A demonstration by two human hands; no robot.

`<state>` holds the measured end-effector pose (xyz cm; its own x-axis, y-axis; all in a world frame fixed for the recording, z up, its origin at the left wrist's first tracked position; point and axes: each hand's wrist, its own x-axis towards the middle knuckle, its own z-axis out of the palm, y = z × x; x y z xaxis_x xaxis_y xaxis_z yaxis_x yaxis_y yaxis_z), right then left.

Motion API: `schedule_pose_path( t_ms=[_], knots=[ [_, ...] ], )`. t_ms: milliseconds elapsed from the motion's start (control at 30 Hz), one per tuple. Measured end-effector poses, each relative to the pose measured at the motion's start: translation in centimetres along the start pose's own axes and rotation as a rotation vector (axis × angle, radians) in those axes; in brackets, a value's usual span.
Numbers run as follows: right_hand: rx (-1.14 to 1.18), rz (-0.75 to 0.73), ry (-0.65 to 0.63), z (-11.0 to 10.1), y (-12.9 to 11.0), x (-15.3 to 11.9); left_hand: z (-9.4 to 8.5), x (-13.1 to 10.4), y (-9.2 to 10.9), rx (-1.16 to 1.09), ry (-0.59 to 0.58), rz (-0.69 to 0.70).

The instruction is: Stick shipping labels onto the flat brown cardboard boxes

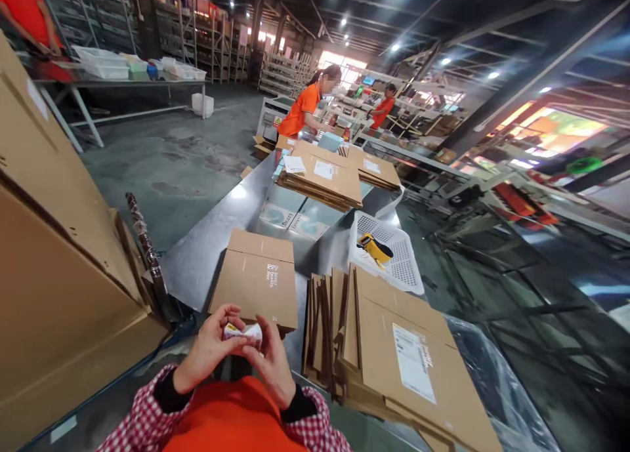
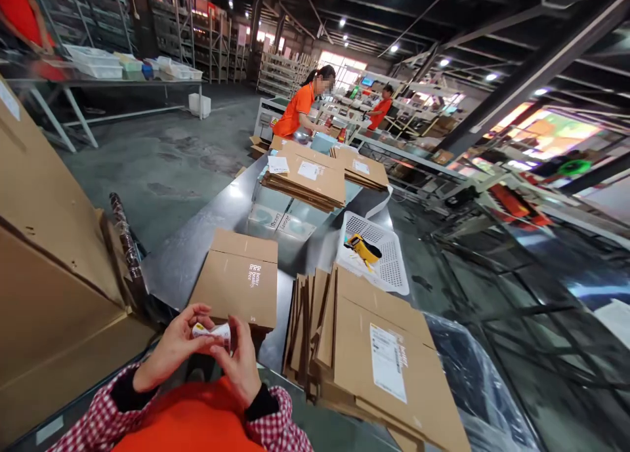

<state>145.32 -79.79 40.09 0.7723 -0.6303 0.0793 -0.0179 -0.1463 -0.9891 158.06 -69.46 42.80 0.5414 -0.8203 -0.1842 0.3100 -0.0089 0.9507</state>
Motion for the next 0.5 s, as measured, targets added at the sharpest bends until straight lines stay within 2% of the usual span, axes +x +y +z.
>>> schedule_pose_path(
  t_ms=[100,200,300,400,500],
  knots=[
    [-0.084,-0.026,-0.006,-0.6,-0.5,0.8,-0.2,0.3,-0.3,0.066,-0.003,0.057],
    [-0.138,0.006,-0.033,-1.1,-0.8,1.4,-0.6,0.6,-0.8,0.180,0.108,0.118],
    [-0.129,0.051,-0.051,-1.0,-0.9,1.7,-1.1,0.8,-1.5,0.255,0.164,0.180],
    [-0.123,0.104,-0.042,-0.6,-1.1,2.0,-1.4,1.1,-2.0,0.215,0.140,0.191],
    [-0.154,0.085,-0.007,-0.5,-1.1,2.4,-1.7,1.4,-2.2,0.114,0.060,0.103]
  ],
)
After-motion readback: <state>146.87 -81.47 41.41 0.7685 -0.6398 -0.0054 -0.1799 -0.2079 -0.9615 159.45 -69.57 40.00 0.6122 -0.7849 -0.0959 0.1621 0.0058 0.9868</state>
